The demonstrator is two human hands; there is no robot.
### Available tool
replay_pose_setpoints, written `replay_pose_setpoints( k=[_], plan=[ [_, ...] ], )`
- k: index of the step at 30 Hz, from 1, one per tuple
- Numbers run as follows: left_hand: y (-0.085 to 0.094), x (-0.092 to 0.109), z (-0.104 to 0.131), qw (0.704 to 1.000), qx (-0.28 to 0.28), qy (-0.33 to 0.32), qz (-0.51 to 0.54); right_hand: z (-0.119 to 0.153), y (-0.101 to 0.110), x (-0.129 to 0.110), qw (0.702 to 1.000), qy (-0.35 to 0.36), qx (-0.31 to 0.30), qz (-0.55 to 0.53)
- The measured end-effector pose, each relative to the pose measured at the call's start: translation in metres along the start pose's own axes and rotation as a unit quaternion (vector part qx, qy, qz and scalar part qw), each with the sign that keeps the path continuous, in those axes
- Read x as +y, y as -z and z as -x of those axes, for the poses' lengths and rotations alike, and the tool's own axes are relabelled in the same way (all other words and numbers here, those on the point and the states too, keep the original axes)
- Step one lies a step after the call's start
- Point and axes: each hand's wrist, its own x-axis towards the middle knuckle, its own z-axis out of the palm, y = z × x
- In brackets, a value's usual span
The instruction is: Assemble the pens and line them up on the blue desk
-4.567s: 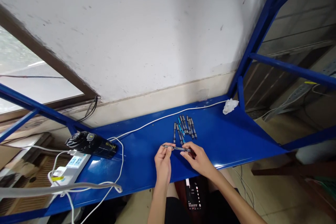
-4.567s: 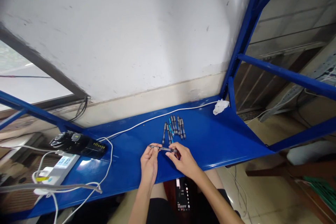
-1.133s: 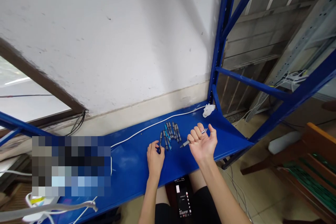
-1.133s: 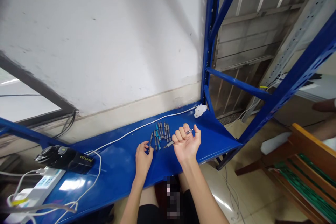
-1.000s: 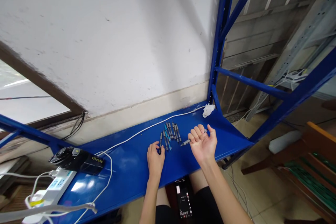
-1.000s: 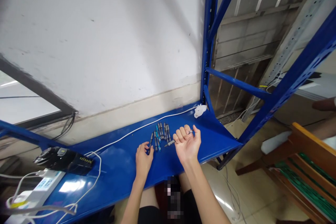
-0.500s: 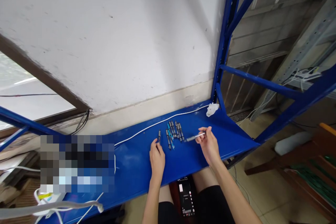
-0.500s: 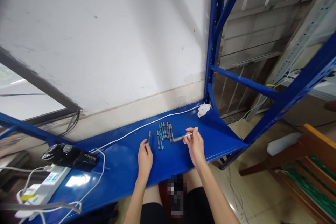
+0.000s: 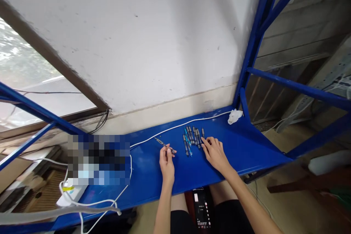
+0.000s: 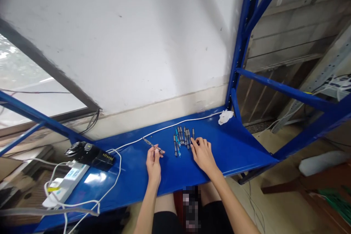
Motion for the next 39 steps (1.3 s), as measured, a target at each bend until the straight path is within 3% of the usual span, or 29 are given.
replay_pose_setpoints(
  k=[7,15,20,24,27,32,35,39],
  plan=[
    [0.001,0.005,0.002,0.998,-0.058,0.019,0.015,0.000,0.010,-0.013,0.997,-0.008,0.009,-0.072],
    [-0.004,0.013,0.004,0.988,-0.145,-0.037,-0.049,-0.015,-0.002,-0.082,0.952,0.035,-0.079,-0.294],
    [-0.005,0.015,0.006,0.991,-0.118,-0.038,-0.060,-0.033,-0.007,-0.106,0.929,0.041,-0.125,-0.345],
    [-0.007,0.014,0.003,0.997,-0.072,-0.030,-0.026,-0.055,-0.004,-0.101,0.926,0.039,-0.106,-0.362],
    [-0.018,0.019,-0.017,0.996,-0.054,-0.001,0.065,-0.080,-0.005,-0.092,0.940,0.068,-0.074,-0.327],
    [-0.053,0.030,-0.077,0.952,-0.148,0.039,0.264,-0.124,-0.027,-0.074,0.955,0.136,-0.087,-0.250],
    [-0.066,0.025,-0.106,0.938,-0.188,0.062,0.284,-0.141,-0.042,-0.062,0.962,0.147,-0.086,-0.212],
    [-0.067,0.013,-0.119,0.926,-0.220,0.083,0.294,-0.147,-0.053,-0.047,0.967,0.152,-0.092,-0.180]
  ],
)
